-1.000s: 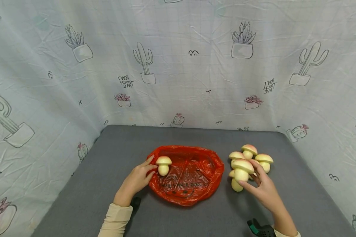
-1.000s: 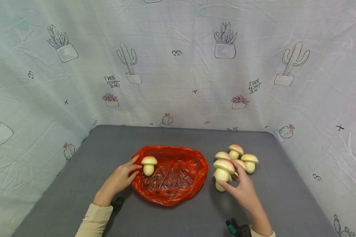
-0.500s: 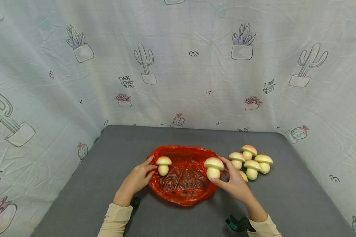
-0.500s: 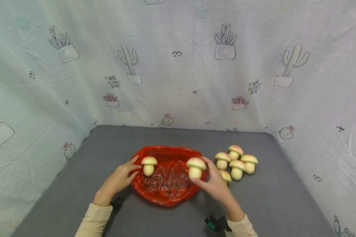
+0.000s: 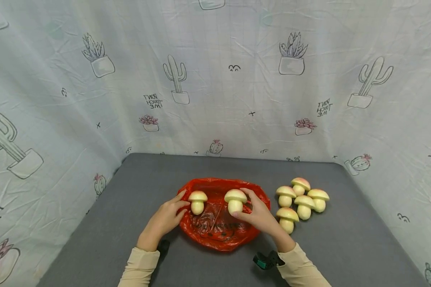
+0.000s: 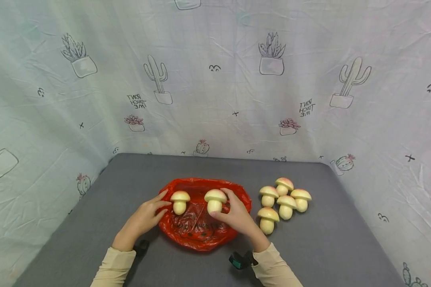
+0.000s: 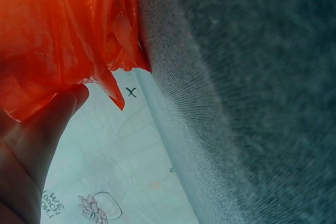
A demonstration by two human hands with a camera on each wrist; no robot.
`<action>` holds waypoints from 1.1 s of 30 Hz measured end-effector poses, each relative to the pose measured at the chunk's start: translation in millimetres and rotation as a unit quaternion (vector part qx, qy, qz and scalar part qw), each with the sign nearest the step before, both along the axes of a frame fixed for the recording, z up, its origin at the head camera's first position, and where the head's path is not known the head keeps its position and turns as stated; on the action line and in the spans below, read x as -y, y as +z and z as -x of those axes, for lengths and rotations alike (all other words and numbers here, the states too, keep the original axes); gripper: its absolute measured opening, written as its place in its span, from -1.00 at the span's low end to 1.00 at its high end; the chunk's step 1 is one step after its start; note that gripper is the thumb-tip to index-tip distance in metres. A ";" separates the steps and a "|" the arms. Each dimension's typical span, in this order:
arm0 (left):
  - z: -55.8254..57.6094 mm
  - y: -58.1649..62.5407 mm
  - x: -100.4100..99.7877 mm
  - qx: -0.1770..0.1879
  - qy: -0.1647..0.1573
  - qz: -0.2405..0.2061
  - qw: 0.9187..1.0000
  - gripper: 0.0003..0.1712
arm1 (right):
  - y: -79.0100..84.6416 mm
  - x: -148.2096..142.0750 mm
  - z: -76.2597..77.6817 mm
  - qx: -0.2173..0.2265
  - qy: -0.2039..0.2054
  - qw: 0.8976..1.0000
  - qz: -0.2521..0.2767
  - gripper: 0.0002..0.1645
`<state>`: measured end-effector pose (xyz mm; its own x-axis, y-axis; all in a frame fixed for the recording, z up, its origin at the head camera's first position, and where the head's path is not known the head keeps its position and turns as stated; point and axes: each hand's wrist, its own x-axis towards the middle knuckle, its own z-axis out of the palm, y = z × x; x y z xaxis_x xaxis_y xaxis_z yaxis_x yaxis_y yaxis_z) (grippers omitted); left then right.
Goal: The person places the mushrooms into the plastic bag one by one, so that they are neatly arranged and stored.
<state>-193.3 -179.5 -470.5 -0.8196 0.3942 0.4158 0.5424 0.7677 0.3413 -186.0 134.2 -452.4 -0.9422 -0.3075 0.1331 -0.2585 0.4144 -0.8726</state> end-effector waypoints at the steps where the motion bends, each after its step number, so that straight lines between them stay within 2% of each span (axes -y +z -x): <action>1: -0.1 -0.1 0.1 0.000 0.000 0.001 1.000 -0.74 | 0.0 3.3 1.7 0.007 -0.001 1.000 -0.002 -0.01; 10: 0.3 1.2 0.3 -0.003 -0.007 -0.003 1.000 -0.74 | 1.6 28.5 21.7 -0.014 0.007 0.999 -0.046 -0.06; 19: 0.0 -0.4 0.6 0.007 -0.002 0.004 1.000 -0.73 | -3.0 46.3 35.1 0.000 0.027 0.998 -0.061 -0.08; 28: -0.2 0.0 0.1 0.005 -0.005 0.002 1.000 -0.73 | -17.8 58.1 42.8 -0.012 -0.006 0.997 -0.082 -0.06; 33: 0.1 -0.2 0.1 0.001 -0.005 0.000 1.000 -0.73 | -25.1 61.4 43.4 -0.012 -0.010 0.996 -0.087 -0.05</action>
